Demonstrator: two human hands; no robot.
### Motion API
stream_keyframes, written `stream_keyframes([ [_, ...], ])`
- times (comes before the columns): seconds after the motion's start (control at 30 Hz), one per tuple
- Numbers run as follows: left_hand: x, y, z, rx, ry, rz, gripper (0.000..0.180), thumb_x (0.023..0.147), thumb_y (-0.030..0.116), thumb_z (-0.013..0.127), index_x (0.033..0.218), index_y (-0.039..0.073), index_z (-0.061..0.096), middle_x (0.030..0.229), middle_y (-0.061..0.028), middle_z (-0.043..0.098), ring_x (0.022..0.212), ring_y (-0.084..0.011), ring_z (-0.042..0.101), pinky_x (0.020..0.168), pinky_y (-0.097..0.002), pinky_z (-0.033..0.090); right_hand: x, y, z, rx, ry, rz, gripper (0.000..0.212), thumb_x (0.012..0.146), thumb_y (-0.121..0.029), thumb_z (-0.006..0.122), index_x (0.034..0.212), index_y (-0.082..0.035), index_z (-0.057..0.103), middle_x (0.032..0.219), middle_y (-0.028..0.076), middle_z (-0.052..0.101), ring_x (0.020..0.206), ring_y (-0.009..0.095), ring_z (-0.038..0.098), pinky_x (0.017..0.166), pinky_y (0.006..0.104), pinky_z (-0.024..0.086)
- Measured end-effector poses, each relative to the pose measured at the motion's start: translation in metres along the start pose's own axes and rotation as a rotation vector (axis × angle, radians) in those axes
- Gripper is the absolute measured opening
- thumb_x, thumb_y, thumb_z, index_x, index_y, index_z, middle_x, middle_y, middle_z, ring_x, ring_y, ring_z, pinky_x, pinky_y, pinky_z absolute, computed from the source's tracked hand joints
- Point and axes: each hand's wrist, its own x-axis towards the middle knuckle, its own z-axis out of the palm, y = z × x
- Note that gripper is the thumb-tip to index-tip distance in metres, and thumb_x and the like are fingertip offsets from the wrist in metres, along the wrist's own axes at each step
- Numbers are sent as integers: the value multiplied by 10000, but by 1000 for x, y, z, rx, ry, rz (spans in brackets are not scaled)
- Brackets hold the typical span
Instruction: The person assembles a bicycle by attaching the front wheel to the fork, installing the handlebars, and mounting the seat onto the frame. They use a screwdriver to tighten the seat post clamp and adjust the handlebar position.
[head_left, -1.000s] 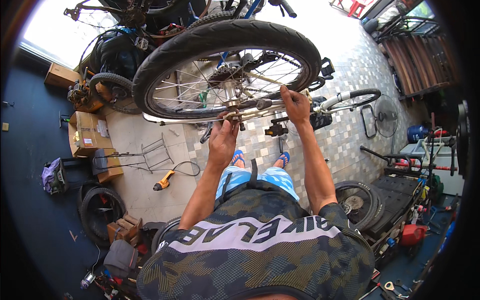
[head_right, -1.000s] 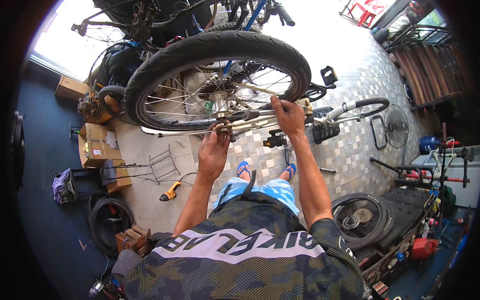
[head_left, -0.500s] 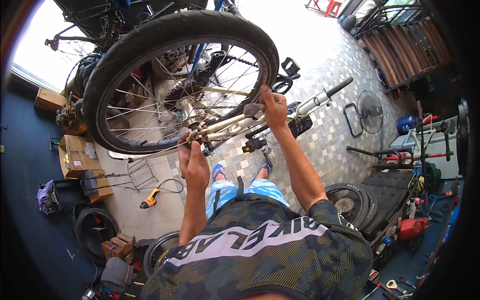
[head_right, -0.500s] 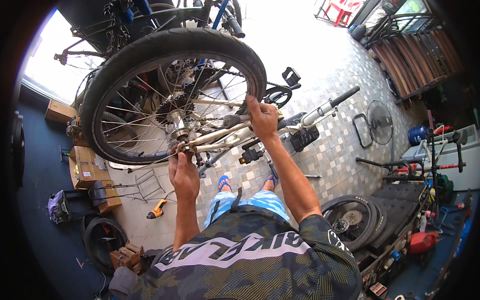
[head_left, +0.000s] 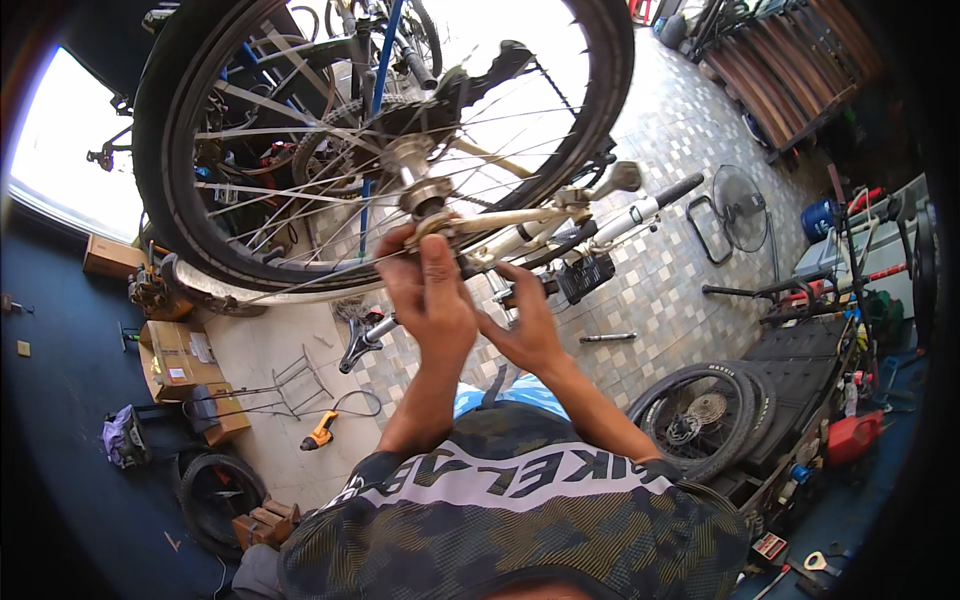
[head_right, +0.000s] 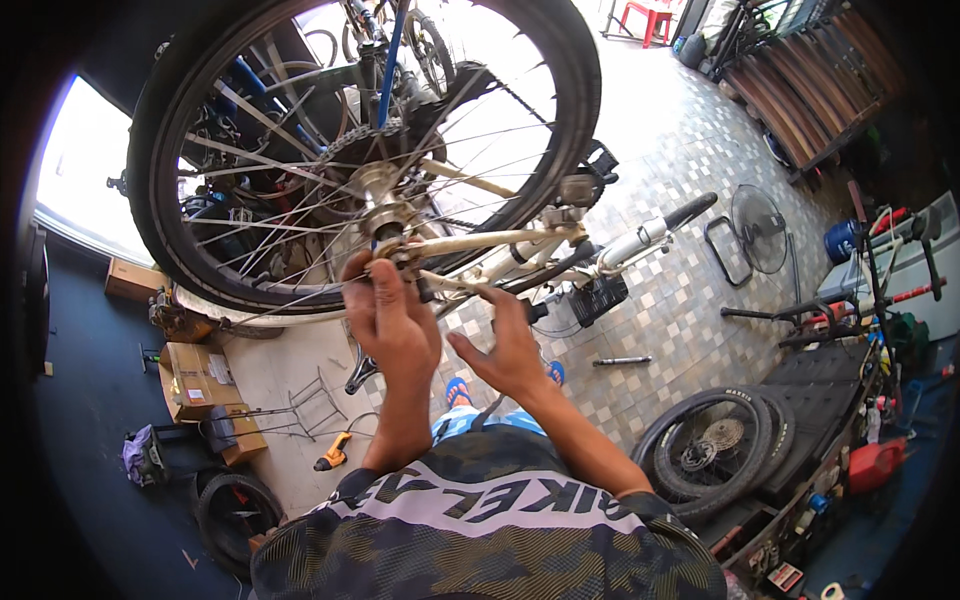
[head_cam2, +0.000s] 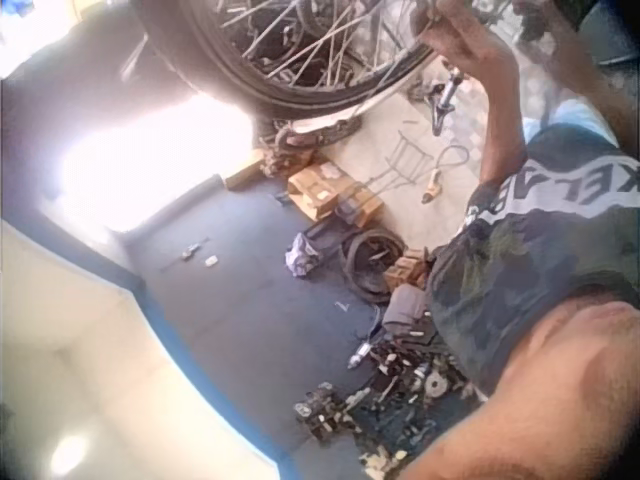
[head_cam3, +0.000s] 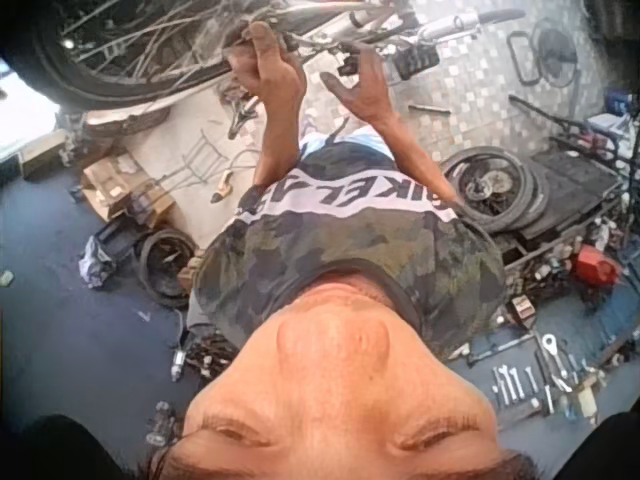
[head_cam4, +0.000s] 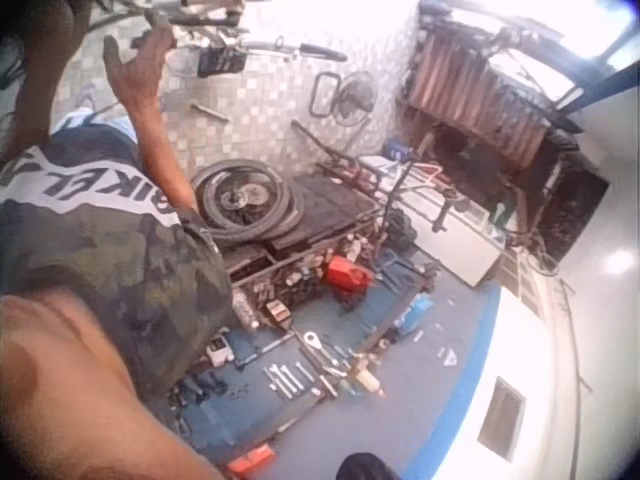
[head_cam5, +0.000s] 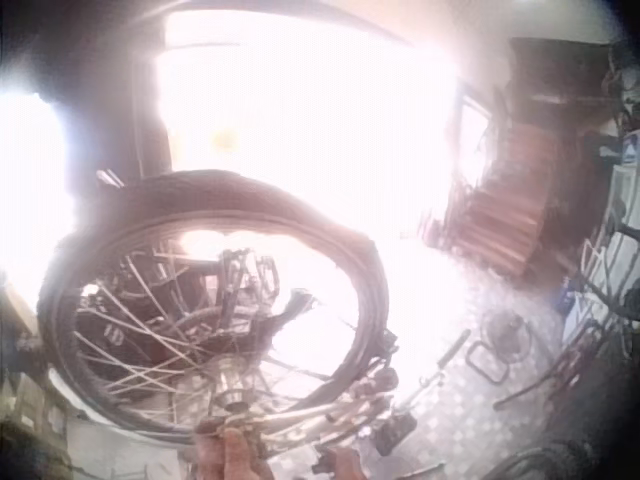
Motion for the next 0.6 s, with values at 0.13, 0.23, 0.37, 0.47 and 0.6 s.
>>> stream_keyframes([
  [0.13,-23,-22,68,171,-255,41,384,1069,91,584,1398,-9,412,1163,-126,648,962,-114,601,809,-240,508,37,87,31,125,132,186,457,918,-224,774,1259,-23,544,1117,159,585,1010,311,563,876,419,467],
  [0.23,-24,-48,98,241,-415,112,500,1059,128,609,1463,-20,354,1209,-112,611,979,-139,584,866,-285,488,63,103,19,264,300,315,369,930,-266,774,1123,-55,541,1006,101,549,905,250,511,787,389,418],
  [0.37,1,-34,99,651,-897,103,584,1032,215,660,1461,-63,378,1300,-231,561,1160,-299,583,1019,-416,451,97,107,-33,473,598,406,326,946,-322,775,942,-99,537,858,23,501,765,169,443,668,350,352],
  [0.47,21,-3,46,681,-1203,-268,349,1040,195,653,1282,-52,613,1134,-232,690,1111,-290,681,974,-401,509,115,116,-87,577,797,427,368,958,-364,775,806,-131,534,748,-35,464,659,108,392,579,320,303],
  [0.6,57,-48,-206,1043,-233,-238,590,965,441,698,1290,-50,666,1214,-250,711,1170,-332,684,1016,-412,531,146,80,-142,596,1036,496,555,946,-505,766,614,-153,494,614,-30,414,553,113,419,590,278,402],
])
